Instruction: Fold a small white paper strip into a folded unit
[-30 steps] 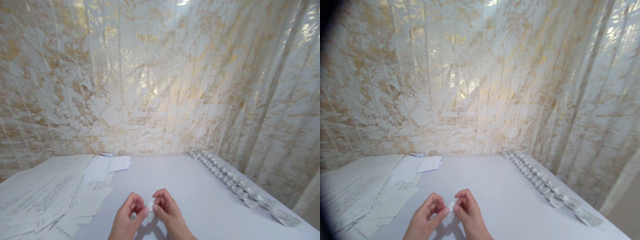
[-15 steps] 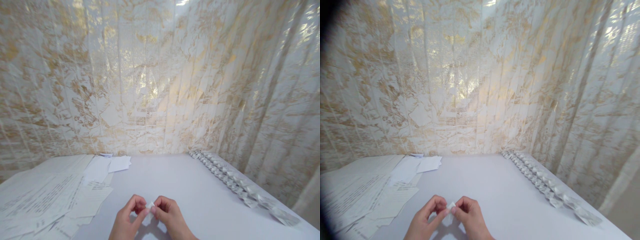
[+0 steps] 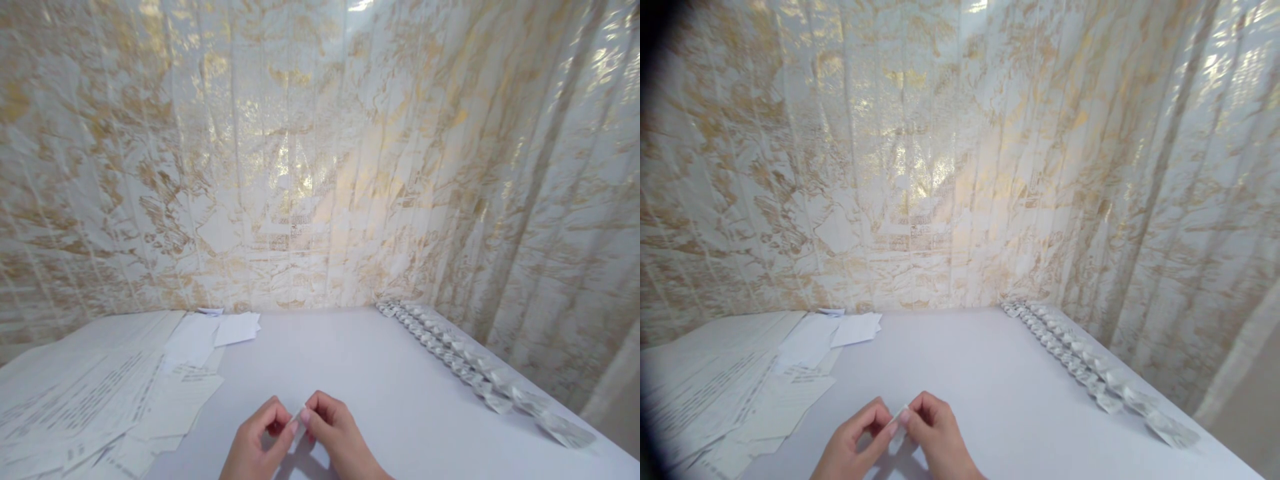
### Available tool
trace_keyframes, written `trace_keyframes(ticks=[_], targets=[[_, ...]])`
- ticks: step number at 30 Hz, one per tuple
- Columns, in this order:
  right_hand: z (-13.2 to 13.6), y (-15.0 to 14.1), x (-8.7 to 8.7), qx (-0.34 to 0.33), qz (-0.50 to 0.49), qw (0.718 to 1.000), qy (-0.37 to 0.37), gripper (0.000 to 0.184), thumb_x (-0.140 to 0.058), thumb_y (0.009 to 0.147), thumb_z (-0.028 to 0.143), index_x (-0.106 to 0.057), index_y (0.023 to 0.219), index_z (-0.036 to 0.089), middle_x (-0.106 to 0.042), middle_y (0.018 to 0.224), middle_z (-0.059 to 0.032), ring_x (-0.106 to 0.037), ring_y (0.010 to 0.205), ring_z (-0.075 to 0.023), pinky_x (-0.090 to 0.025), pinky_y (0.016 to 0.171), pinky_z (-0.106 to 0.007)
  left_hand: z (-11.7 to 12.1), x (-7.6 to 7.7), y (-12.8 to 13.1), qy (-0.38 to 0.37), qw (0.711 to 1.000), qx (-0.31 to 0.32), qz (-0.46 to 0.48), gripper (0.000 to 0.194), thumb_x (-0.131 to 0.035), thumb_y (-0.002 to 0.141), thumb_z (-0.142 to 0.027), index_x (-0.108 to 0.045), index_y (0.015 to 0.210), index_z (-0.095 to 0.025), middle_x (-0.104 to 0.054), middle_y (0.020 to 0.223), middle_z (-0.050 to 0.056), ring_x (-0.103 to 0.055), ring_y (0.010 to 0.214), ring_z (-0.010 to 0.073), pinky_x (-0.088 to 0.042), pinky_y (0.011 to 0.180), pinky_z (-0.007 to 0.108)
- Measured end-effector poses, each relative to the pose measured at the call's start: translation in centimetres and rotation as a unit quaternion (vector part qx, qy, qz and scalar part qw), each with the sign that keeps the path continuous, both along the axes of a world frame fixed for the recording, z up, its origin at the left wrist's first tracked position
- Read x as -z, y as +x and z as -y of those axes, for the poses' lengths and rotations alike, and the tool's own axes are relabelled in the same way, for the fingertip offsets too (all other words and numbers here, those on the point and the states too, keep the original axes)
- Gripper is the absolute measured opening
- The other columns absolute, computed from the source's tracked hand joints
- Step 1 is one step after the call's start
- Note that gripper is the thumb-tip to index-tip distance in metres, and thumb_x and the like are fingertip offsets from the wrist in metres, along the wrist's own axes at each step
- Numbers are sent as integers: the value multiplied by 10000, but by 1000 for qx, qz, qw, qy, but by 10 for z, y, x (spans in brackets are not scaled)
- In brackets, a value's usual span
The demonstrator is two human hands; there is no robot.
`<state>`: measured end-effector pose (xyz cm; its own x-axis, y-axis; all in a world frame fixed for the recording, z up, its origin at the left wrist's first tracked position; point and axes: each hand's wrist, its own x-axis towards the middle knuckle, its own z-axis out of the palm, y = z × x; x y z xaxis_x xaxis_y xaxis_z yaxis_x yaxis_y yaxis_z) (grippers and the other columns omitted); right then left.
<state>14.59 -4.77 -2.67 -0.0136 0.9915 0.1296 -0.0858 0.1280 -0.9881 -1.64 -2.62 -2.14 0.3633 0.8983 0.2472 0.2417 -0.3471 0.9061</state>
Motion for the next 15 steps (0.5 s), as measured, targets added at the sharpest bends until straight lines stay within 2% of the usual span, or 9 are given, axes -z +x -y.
trace_keyframes(ticks=[2,6,9,12,15], targets=[[1,-1,0,-2,-16,1000,5,633,-767,629,775,-543,625,184,-466,544,67,-375,536,-96,-275,551,-243,2,-2,1,-17,1000,-5,15,401,-613,834,-560,-517,621,-233,-469,641,-48,-478,655,179,-378,659,270],[2,-2,-3,-11,-31,999,10,603,-794,641,736,-554,642,183,-494,568,54,-385,542,-98,-272,557,-248,0,-2,-1,-99,993,11,67,477,-634,787,-648,-521,600,-224,-433,576,-62,-412,593,160,-313,594,269],[3,-3,-5,-18,-13,1000,19,609,-750,678,757,-550,674,182,-509,604,38,-404,573,-111,-304,583,-258,-3,-3,-1,-126,989,22,79,503,-612,795,-674,-561,604,-212,-468,574,-49,-438,599,164,-325,596,275],[3,-1,-4,0,22,999,39,576,-705,749,734,-547,696,183,-491,624,40,-397,597,-116,-312,589,-257,1,-11,1,-87,993,-7,78,447,-612,828,-627,-636,649,-218,-559,634,-22,-525,671,194,-398,663,292],[0,4,-1,42,34,998,45,562,-691,769,723,-521,690,192,-430,617,57,-356,586,-111,-284,551,-241,20,-21,2,27,987,-85,131,301,-653,839,-545,-732,961,-282,-690,881,15,-609,845,240,-470,815,337]])
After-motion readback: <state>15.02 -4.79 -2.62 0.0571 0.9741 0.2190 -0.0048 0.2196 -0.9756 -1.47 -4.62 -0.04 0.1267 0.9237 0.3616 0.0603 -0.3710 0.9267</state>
